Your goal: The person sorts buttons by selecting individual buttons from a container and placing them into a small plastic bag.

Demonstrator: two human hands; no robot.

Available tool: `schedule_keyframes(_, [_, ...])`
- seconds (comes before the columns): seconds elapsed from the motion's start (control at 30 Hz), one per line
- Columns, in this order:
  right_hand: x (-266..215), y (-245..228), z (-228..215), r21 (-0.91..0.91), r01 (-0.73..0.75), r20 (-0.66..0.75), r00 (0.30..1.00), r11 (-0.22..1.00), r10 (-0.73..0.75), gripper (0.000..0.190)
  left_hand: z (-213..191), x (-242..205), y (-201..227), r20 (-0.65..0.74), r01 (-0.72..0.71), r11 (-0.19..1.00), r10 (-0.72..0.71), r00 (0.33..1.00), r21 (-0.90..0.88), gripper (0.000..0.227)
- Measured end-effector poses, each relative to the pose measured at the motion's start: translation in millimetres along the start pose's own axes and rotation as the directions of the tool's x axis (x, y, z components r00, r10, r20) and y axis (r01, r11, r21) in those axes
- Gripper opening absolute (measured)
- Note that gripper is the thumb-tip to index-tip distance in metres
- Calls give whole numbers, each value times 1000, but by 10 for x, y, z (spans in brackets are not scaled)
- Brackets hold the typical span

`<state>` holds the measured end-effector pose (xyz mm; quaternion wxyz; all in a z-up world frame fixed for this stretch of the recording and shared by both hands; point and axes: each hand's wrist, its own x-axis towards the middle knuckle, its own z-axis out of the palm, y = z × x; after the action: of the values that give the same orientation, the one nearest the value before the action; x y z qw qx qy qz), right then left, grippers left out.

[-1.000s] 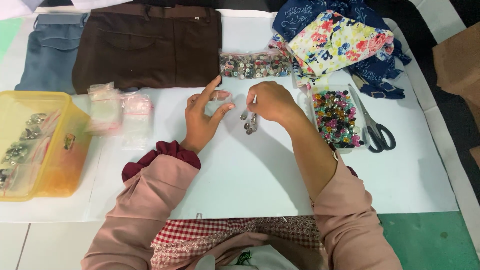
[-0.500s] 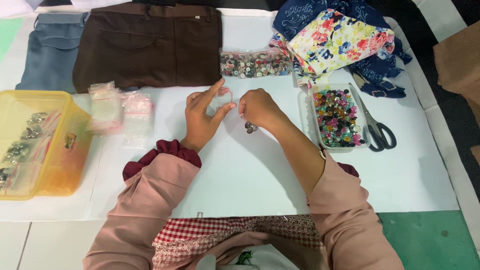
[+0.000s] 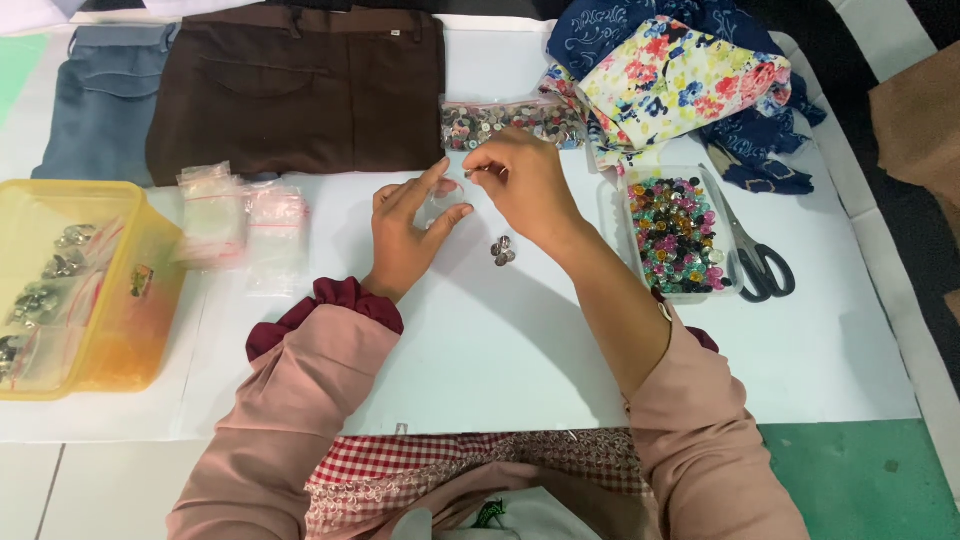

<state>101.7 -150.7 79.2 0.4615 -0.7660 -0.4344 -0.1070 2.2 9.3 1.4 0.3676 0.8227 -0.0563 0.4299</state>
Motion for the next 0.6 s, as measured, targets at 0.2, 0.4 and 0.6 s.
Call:
schedule_keyframes(0.2, [-61, -144, 130, 52, 36, 94, 995, 998, -41, 24, 44, -43, -126, 24, 12, 1000, -11, 1000, -4, 60])
schedule_keyframes(0.4, [-53, 121, -117, -327, -64, 271, 950, 943, 158, 9, 17, 0, -1, 12, 53, 998, -53, 999, -21, 59])
schedule_keyframes(0.6, [-84, 217, -17, -438, -259, 557, 673, 861, 486, 19, -24, -2, 39, 67, 49, 999, -48, 997, -19, 59])
